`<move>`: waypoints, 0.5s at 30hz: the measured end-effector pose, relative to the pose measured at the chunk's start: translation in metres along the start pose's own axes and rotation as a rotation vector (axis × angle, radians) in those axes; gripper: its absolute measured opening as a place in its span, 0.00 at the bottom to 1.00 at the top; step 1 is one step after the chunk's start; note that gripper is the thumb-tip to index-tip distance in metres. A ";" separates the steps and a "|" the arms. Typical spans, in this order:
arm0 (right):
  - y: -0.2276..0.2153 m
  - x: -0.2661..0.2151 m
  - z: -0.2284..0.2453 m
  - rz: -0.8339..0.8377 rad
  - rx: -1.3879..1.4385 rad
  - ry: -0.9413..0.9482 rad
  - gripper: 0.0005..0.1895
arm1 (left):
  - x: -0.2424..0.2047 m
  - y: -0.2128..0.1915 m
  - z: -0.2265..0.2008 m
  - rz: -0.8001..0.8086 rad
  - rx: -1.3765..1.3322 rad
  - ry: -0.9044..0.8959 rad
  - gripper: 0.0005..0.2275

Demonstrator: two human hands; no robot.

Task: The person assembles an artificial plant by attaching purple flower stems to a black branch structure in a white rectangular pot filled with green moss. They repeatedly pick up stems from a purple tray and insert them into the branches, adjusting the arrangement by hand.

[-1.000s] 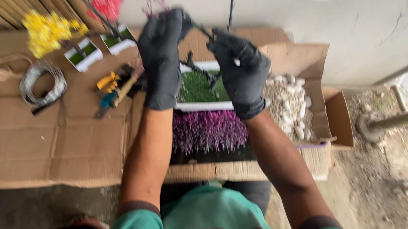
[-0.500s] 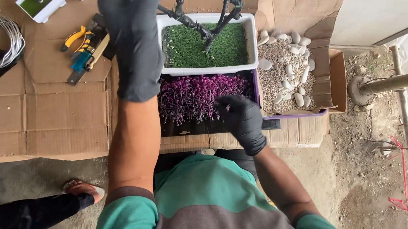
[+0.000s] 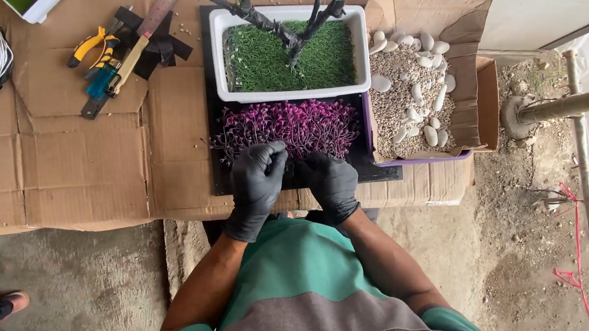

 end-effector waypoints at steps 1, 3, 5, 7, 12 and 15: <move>-0.003 0.005 0.005 -0.005 0.003 -0.003 0.10 | -0.008 0.001 0.013 -0.004 -0.002 0.005 0.07; -0.006 0.009 0.008 0.175 0.025 0.267 0.09 | -0.026 0.005 0.032 0.041 0.176 0.257 0.05; 0.004 0.010 -0.002 0.223 0.134 0.385 0.08 | -0.023 0.001 0.027 0.043 0.265 0.357 0.05; 0.023 0.007 -0.022 0.270 0.243 0.503 0.07 | -0.027 0.004 0.027 0.044 0.352 0.456 0.05; -0.040 0.024 0.029 0.386 0.856 0.756 0.06 | -0.034 0.013 0.032 0.008 0.379 0.386 0.10; -0.054 0.028 0.030 0.423 0.956 0.708 0.09 | -0.026 0.007 0.032 0.072 0.376 0.496 0.06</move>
Point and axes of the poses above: each hand's wrist, its own x-axis towards the middle knuckle, its own y-axis out of the palm, z = x × y, the point moved 3 cm from there along x, towards the middle knuckle, and after that the axes turned 15 degrees about -z, right-handed, at the moved point
